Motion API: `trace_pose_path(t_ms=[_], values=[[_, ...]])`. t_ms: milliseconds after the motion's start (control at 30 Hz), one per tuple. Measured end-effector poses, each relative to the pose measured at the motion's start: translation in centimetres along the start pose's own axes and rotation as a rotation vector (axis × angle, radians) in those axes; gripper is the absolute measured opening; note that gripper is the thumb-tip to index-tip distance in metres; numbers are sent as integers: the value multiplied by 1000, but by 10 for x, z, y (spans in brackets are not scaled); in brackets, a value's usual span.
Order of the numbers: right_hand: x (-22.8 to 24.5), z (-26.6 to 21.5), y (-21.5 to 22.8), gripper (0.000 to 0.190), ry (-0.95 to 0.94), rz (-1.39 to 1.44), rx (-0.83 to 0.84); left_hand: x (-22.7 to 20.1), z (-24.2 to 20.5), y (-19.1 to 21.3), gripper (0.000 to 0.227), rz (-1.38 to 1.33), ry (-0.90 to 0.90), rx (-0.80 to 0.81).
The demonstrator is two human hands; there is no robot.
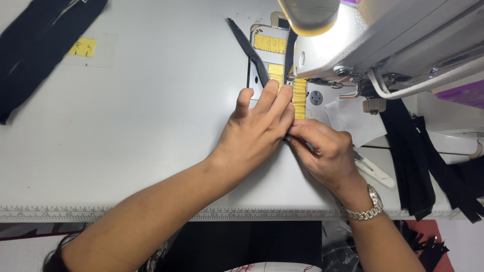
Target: The person aligns a black zipper under a sewing machine and sews along its length. They then trim the excess zipper tape with scissors and attach a black fabric strip to the zipper, sewing it in place.
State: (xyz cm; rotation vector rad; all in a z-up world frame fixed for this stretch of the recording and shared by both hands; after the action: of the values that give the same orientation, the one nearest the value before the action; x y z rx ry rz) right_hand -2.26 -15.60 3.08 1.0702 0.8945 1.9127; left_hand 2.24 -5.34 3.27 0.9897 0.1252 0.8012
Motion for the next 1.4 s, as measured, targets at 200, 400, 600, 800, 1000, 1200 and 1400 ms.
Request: trace_pose_path(t_ms=[200,400,600,800,1000,1200,1400], values=[[-6,8,2,15,-17,21,28,-6,4,-7,24,83,32,-15],[-22,15,0,18,-141,127,47,27,5,-41,39,-721,240,227],[-40,16,-1,12,-287,242,50,48,7,-9,24,-727,274,-73],[-67,5,-2,10,-601,511,-97,24,2,-21,9,-751,120,85],[-57,7,3,9,-556,339,-115,9,-5,-38,22,-664,116,223],[-52,10,0,9,-534,341,-114,13,-5,-43,29,-724,99,366],[-70,11,-5,26,-680,513,-173,16,-9,-42,30,-649,57,296]])
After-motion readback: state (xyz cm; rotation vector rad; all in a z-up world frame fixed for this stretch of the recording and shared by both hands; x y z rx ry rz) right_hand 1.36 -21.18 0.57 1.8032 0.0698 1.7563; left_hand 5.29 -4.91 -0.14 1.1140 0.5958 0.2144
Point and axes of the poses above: each hand's wrist, its own z-axis towards the middle knuckle, its own y-axis out of the back of the hand, x = y × z, the point moved 8 cm from there along z, towards the middle knuckle, and after that the axes turned 4 degrees about -z, right-handed, at the moved point
